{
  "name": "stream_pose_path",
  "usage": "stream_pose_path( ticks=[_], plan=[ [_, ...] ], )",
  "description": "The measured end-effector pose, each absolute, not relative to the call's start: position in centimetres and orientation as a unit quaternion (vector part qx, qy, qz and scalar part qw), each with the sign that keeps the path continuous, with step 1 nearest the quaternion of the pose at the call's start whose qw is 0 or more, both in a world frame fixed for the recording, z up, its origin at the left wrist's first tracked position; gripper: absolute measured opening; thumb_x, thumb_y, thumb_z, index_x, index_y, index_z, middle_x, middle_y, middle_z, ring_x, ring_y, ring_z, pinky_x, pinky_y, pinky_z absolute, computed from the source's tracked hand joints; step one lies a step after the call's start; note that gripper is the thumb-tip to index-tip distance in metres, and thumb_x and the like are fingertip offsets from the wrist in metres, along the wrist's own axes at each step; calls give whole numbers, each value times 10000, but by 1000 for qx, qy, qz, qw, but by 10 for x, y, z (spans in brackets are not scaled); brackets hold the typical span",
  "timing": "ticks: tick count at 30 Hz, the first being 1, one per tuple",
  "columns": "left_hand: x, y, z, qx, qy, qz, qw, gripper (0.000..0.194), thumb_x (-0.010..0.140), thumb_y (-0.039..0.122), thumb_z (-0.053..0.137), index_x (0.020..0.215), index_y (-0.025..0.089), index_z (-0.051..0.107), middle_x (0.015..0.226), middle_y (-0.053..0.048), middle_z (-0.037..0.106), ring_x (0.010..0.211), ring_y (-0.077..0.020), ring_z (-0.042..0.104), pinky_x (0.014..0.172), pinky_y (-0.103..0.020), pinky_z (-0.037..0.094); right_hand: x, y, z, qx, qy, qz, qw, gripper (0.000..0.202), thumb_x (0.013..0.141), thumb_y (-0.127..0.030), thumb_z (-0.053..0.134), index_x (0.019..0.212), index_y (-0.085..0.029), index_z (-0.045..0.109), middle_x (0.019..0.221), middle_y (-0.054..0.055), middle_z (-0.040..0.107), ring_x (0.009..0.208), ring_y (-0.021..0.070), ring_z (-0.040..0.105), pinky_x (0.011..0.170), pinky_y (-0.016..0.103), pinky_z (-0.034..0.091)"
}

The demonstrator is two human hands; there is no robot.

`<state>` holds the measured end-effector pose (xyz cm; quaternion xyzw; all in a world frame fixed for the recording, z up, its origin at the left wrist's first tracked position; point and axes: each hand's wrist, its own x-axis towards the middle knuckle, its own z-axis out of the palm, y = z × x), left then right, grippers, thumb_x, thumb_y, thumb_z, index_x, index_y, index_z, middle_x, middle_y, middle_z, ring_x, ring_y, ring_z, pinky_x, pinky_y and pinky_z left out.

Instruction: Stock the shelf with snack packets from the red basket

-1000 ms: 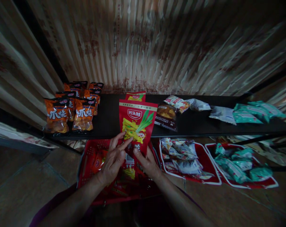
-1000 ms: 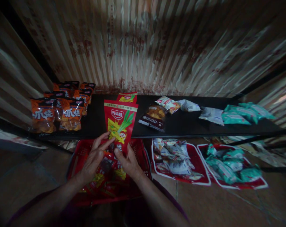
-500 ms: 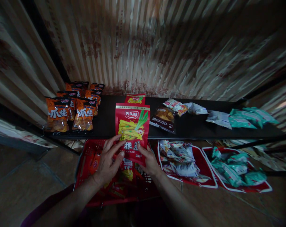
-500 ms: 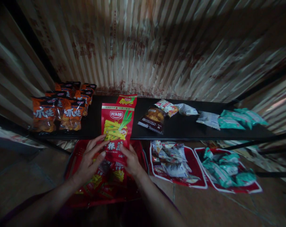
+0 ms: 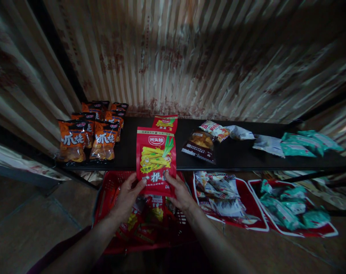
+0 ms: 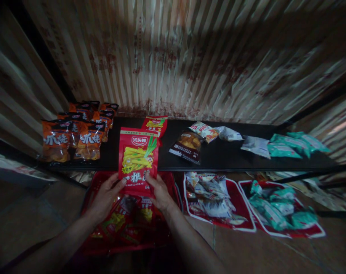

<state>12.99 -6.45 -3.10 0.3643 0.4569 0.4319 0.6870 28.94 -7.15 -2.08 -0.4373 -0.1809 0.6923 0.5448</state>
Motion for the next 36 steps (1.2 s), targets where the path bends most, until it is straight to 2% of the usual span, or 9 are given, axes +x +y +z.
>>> stream_pose_path(
  ticks=[4, 9, 14, 17, 20, 23, 31, 34, 36],
  plan=[
    [125, -64, -32, 373, 444, 405, 707, 519, 713, 386, 700, 1151, 170, 525, 1085, -95, 660, 843, -215, 654, 596, -290, 540, 287, -69, -27, -444, -210, 682, 541, 408, 604, -429, 801, 896, -180, 662, 777, 41, 735, 755, 238, 700, 730, 383, 555],
    [123, -59, -32, 384, 456, 409, 692, 569, 688, 405, 711, 1158, 167, 497, 1009, -93, 676, 644, -171, 639, 460, -260, 493, 286, -64, -38, -442, -301, 650, 541, 381, 699, -453, 728, 971, -194, 664, 837, 40, 732, 832, 234, 688, 741, 362, 550],
    [118, -49, -31, 375, 474, 412, 682, 520, 657, 405, 732, 1074, 165, 537, 951, -84, 689, 665, -182, 644, 450, -243, 472, 287, -62, -44, -438, -335, 639, 536, 365, 761, -424, 676, 1076, -243, 635, 981, 40, 717, 921, 243, 671, 794, 388, 537],
    [116, -45, -36, 369, 461, 430, 683, 495, 689, 404, 710, 1088, 172, 530, 965, -78, 688, 647, -158, 634, 439, -217, 445, 286, -61, -48, -430, -336, 643, 538, 361, 779, -397, 663, 1107, -256, 616, 1037, 33, 705, 934, 242, 668, 838, 407, 520],
    [115, -39, -38, 378, 449, 441, 679, 492, 717, 408, 683, 1113, 173, 510, 987, -77, 681, 550, -118, 596, 410, -209, 423, 282, -56, -49, -421, -330, 642, 548, 356, 792, -377, 653, 1118, -243, 603, 1048, 35, 701, 933, 238, 666, 874, 424, 499],
    [114, -29, -33, 377, 456, 452, 668, 571, 679, 408, 711, 1144, 165, 484, 982, -82, 678, 540, -128, 599, 410, -233, 454, 276, -48, -43, -424, -318, 627, 570, 382, 767, -379, 679, 1111, -229, 604, 1025, 37, 706, 933, 239, 664, 877, 423, 497],
    [121, -1, -22, 352, 493, 500, 619, 709, 649, 376, 734, 1258, 166, 436, 1040, -96, 638, 641, -146, 630, 417, -212, 466, 265, -20, -22, -445, -291, 594, 604, 422, 668, -441, 741, 1015, -230, 625, 864, 14, 725, 770, 220, 690, 707, 363, 557],
    [128, 14, -22, 338, 516, 535, 577, 786, 646, 318, 747, 1325, 172, 381, 1013, -80, 601, 603, -121, 614, 414, -214, 475, 267, -5, -19, -467, -301, 573, 603, 452, 667, -452, 734, 1038, -228, 606, 860, 13, 723, 710, 210, 684, 562, 316, 563],
    [132, 25, -22, 327, 526, 547, 563, 718, 691, 260, 718, 1324, 174, 389, 1058, -89, 568, 579, -89, 598, 449, -216, 497, 269, 8, -17, -489, -311, 550, 601, 463, 671, -452, 724, 1054, -228, 592, 861, 9, 718, 646, 189, 668, 449, 271, 538]
  ],
)
